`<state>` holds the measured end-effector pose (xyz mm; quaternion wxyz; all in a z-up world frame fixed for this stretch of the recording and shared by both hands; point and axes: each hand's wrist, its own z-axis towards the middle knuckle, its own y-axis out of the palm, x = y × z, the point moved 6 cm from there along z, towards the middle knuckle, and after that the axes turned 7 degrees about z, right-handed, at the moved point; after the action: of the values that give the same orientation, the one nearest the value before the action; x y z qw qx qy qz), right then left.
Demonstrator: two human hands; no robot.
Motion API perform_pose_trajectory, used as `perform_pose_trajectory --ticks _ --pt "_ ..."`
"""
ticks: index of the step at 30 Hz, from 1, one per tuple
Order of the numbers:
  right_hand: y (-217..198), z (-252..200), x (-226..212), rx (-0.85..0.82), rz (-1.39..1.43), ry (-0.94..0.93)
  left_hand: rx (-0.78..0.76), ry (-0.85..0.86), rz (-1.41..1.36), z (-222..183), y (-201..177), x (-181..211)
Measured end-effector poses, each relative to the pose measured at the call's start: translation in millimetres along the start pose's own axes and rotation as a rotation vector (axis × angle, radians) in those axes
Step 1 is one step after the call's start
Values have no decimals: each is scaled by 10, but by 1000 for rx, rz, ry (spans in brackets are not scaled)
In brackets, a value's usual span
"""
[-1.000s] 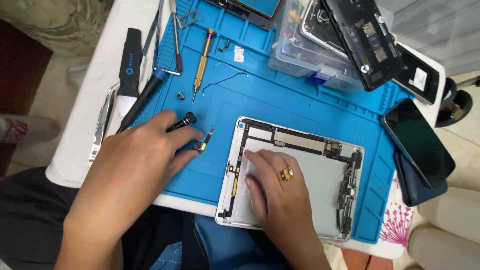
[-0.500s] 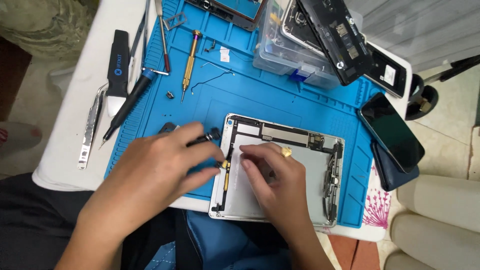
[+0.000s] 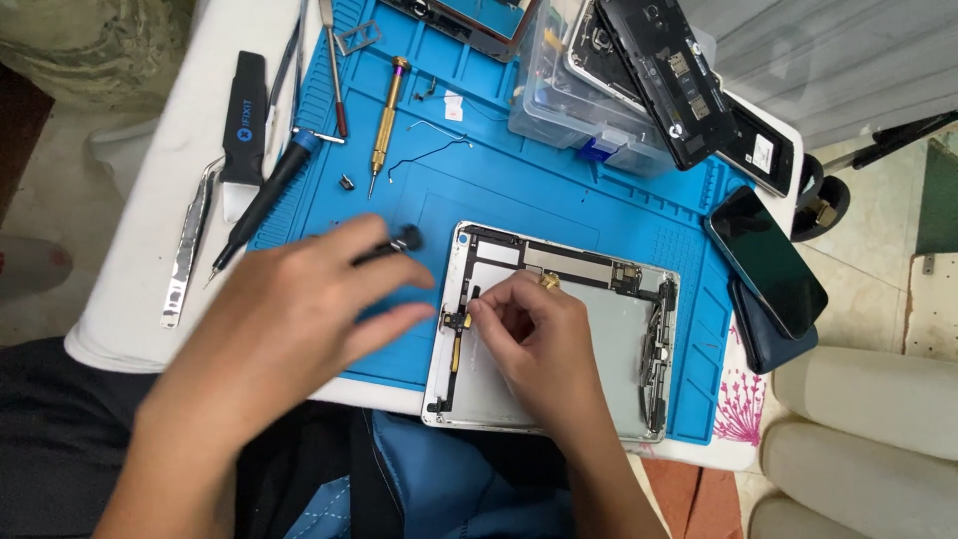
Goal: Finalizing the assembly of a tablet device by connecting internal ribbon cables and securing them with screws.
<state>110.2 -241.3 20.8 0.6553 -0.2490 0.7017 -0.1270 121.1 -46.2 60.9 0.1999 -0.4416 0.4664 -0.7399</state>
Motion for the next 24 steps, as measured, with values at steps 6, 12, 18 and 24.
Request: perform_pose_trajectory --ticks 6,12,18,24 --pt "70 23 -12 28 -80 52 52 -60 110 -46 -105 -70" --pt "89 12 -40 37 -106 53 39 -61 121 -46 -84 -68" --pt "97 3 -9 70 -153 9 44 -48 126 -35 -80 -59" --pt "93 2 -19 79 -154 -2 10 -47 101 -14 -25 -39"
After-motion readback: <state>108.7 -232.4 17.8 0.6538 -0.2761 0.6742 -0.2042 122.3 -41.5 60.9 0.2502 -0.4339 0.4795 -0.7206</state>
